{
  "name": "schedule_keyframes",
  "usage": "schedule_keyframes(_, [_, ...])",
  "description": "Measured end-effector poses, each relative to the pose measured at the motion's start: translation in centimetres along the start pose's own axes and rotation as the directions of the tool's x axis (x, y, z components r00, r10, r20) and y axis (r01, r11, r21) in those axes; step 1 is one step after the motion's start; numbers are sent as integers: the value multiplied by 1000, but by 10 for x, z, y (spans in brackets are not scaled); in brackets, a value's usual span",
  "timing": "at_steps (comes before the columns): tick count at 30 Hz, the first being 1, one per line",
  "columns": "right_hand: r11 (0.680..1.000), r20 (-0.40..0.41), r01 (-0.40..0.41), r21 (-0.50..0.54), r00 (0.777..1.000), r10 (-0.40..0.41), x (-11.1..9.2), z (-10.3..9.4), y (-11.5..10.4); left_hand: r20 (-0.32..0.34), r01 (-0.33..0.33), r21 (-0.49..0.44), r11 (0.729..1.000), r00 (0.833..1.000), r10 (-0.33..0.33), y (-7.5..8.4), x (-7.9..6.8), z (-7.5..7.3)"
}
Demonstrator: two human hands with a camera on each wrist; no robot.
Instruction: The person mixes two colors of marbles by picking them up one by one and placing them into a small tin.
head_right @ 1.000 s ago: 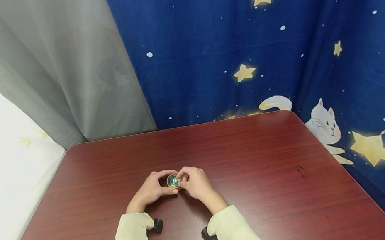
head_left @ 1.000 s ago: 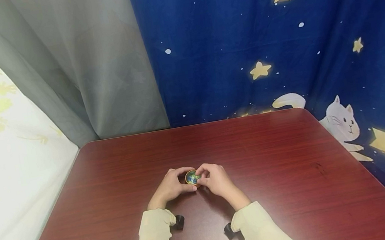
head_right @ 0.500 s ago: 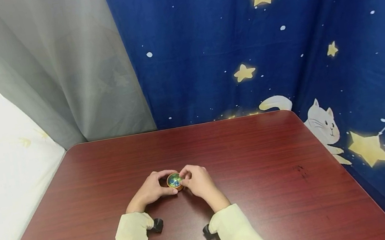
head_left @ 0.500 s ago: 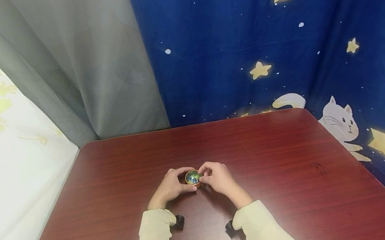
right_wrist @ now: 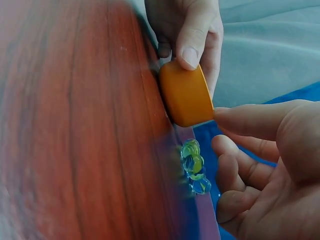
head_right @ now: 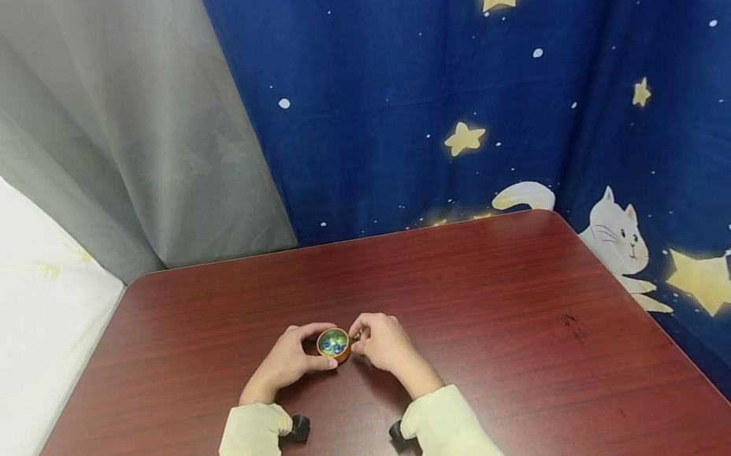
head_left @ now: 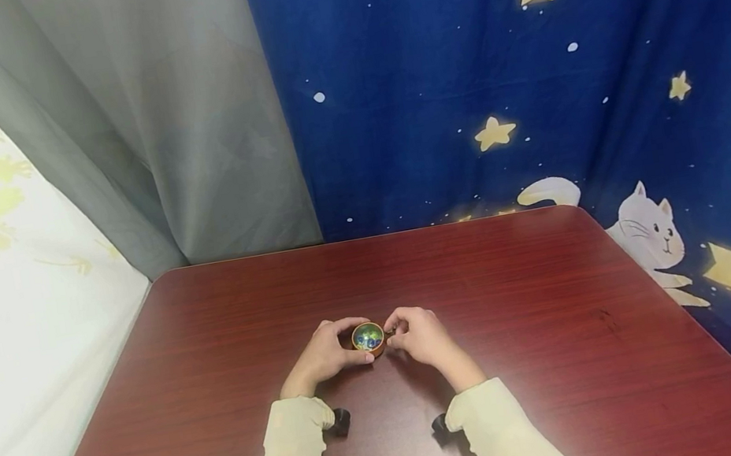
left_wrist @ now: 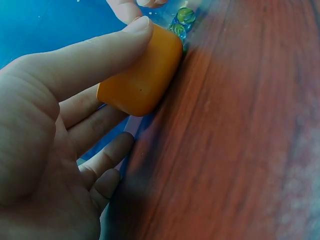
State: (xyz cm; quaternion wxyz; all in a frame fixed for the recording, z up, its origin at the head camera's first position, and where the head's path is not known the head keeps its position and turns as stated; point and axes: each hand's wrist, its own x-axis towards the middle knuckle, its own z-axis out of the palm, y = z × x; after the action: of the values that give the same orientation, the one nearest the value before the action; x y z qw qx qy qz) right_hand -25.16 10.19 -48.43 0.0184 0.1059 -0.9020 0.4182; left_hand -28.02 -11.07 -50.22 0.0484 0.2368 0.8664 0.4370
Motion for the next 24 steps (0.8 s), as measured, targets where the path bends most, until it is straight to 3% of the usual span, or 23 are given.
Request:
schedule_keyframes(6, [999,22,-32,4,999,32,-1,-3,0,3,4,-12,1000,1000,-4,0,0,0])
schedule_keyframes(15, [1000,22,-24,0,999,24,-2,-5,5,-6,37,20,999,999,-37,1,-1,1])
schedule_keyframes(24, [999,44,-25,-38,999,26,-2,-3,4,-3,28,12,1000,1000,-28,2,-1,1])
